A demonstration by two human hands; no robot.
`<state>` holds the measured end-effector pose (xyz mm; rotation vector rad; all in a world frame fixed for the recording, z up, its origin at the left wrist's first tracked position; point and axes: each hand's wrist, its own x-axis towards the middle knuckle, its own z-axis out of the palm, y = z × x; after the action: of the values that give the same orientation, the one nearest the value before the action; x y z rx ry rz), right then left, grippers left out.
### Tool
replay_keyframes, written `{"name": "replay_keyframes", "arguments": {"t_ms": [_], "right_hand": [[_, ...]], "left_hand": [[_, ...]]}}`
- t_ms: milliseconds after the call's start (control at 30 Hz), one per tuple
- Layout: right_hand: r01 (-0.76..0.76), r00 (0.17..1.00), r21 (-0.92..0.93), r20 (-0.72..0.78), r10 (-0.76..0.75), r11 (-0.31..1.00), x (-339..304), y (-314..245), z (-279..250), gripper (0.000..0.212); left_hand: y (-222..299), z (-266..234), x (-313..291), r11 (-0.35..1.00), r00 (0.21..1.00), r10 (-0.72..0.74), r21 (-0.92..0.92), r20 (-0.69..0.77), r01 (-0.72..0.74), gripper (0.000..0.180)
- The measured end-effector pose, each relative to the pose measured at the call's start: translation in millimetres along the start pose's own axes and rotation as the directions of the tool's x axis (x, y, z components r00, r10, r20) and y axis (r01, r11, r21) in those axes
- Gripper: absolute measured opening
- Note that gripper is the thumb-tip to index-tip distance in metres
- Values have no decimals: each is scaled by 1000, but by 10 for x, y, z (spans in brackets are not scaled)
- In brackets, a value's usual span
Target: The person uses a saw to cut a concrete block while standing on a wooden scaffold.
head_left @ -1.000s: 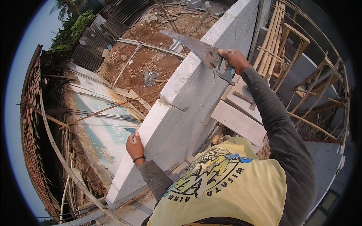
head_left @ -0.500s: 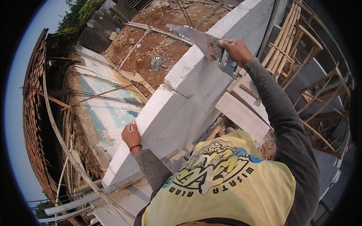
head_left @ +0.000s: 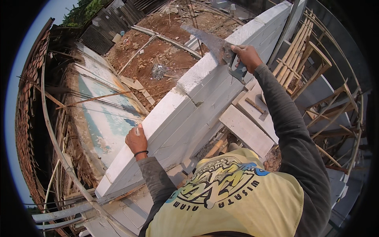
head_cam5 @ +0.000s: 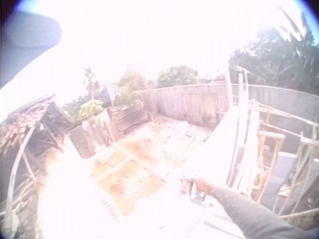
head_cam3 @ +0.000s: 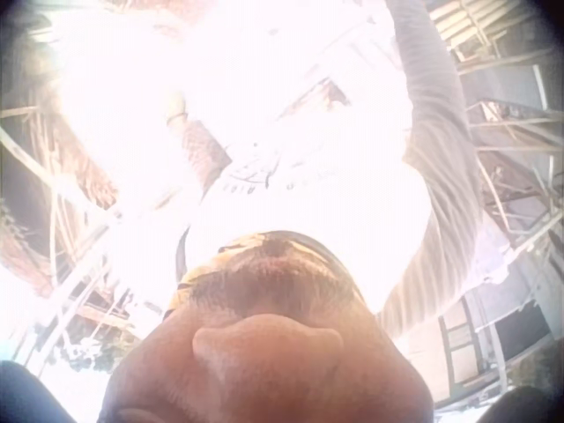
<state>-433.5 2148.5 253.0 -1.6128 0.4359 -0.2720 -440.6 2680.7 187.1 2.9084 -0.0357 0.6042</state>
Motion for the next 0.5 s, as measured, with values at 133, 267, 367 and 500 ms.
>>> {"name": "replay_keyframes", "arguments": {"t_ms": [133,267,367,500], "right_hand": [[-62,996,-70,58,66,996,-367,90,52,37],[-80,996,2,50,80,997,-1111,32,-99,38],[-98,995,76,13,97,992,-929,117,-241,42],[-104,994,117,-31,109,988,-308,243,-268,43]], "left_hand": [[34,-12,-61,999,999,-26,42,33,25,37],[-38,-10,-94,997,999,-42,65,-24,44,37],[23,-51,-79,996,999,-48,71,-15,49,38],[87,-19,6,998,1000,-3,56,-15,4,38]]}}
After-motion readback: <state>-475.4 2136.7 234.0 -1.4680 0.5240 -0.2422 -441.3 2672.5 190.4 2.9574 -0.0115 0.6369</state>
